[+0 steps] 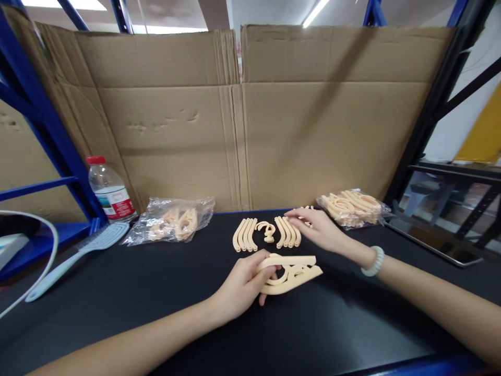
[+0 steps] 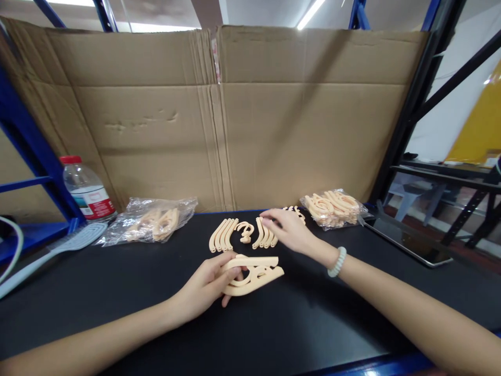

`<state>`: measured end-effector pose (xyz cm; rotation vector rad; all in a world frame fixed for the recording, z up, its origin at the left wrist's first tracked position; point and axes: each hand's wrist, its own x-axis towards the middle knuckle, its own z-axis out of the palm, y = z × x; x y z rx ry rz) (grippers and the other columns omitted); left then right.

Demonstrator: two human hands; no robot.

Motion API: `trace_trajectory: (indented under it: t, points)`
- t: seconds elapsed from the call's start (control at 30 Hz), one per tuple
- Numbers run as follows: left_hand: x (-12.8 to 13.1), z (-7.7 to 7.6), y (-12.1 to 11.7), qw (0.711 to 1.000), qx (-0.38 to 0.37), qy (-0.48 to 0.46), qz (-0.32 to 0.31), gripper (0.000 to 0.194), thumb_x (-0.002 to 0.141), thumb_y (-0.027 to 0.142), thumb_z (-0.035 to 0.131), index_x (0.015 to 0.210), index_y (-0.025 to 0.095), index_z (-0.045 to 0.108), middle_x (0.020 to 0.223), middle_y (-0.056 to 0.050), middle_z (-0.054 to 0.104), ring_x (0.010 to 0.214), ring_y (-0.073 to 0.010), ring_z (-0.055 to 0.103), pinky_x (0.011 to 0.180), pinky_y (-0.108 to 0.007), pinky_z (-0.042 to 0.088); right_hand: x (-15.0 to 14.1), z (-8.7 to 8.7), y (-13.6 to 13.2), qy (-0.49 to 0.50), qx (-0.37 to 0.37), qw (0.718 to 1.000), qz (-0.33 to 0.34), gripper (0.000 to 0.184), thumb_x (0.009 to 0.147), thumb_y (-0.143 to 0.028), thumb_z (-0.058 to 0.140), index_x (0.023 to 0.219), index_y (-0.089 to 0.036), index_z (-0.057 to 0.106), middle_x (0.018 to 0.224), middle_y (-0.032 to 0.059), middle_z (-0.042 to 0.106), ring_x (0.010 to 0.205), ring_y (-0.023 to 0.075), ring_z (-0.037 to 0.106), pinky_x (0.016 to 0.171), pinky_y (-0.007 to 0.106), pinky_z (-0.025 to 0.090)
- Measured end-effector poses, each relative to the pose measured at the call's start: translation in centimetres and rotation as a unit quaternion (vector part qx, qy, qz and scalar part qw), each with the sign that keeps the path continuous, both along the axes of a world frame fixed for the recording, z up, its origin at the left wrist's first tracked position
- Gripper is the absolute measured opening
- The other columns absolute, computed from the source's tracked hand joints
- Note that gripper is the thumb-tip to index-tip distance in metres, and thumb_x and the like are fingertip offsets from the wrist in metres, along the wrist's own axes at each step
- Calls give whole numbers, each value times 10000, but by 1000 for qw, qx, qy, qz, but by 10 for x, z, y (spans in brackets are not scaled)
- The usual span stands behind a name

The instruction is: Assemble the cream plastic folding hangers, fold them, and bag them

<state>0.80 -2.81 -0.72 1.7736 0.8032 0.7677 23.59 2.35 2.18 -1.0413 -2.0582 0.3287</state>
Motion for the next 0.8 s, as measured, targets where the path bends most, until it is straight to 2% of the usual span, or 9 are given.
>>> trace_trajectory:
  t: [0.1,0.17,0.23,0.3,0.37,0.47,0.53,0.67,0.8]
  points:
    - [0,3,-1,1000,-6,16,-17,258,894,391,481,855,142,530,709,7,558,417,-55,488,411,-171,364,1,-21,10,-187,25,982,13,612,887,-498,504,1328,-75,492,1392,210,476,1309,332,417,1086,510,337]
    - [0,4,-2,1000,-11,16,-19,260,893,395,479,844,144,530,700,9,548,424,-59,488,412,-172,363,-3,-34,12,-250,9,968,25,714,902,-529,454,1409,-32,376,1485,229,325,1395,339,264,1129,504,274]
    - [0,4,-2,1000,-14,15,-20,265,891,399,477,830,146,527,699,8,545,424,-60,485,410,-172,362,-8,-42,15,-272,6,962,27,707,933,-516,387,1427,-14,331,1506,235,270,1414,334,207,1143,502,247]
    - [0,3,-2,1000,-16,16,-20,266,890,399,471,837,145,530,697,7,545,419,-60,480,406,-172,358,-11,-43,22,-267,16,963,21,645,953,-475,360,1405,-14,356,1489,243,309,1409,331,228,1140,501,249]
    - [0,3,-2,1000,-17,15,-20,263,887,399,469,849,146,531,685,10,538,413,-61,476,402,-171,353,-12,-40,31,-252,28,967,12,549,957,-428,378,1344,-42,425,1419,241,416,1367,325,321,1114,493,294]
    - [0,3,-2,1000,-19,12,-18,259,880,397,477,836,147,525,679,10,539,409,-63,477,397,-171,350,-11,-35,48,-237,33,971,-5,387,964,-351,370,1201,-79,508,1207,220,565,1173,303,516,1008,481,407]
    - [0,3,-2,1000,-21,12,-18,261,878,398,479,828,145,523,685,5,546,409,-63,483,395,-170,352,-9,-35,57,-234,30,972,-17,346,965,-324,357,1148,-79,517,1113,209,592,1060,288,570,945,474,447]
    - [0,3,-2,1000,-19,8,-22,273,881,412,476,837,146,520,696,1,555,406,-64,493,388,-167,355,-7,-37,64,-229,29,972,-29,338,956,-330,368,1130,-86,524,1110,203,593,1067,282,568,944,460,442]
    - [0,2,-1,1000,-12,8,-24,280,892,417,469,836,147,523,673,8,545,410,-62,491,396,-163,361,-12,-28,55,-211,54,975,-34,424,940,-370,395,1251,-91,472,1381,228,438,1329,318,353,1069,536,295]
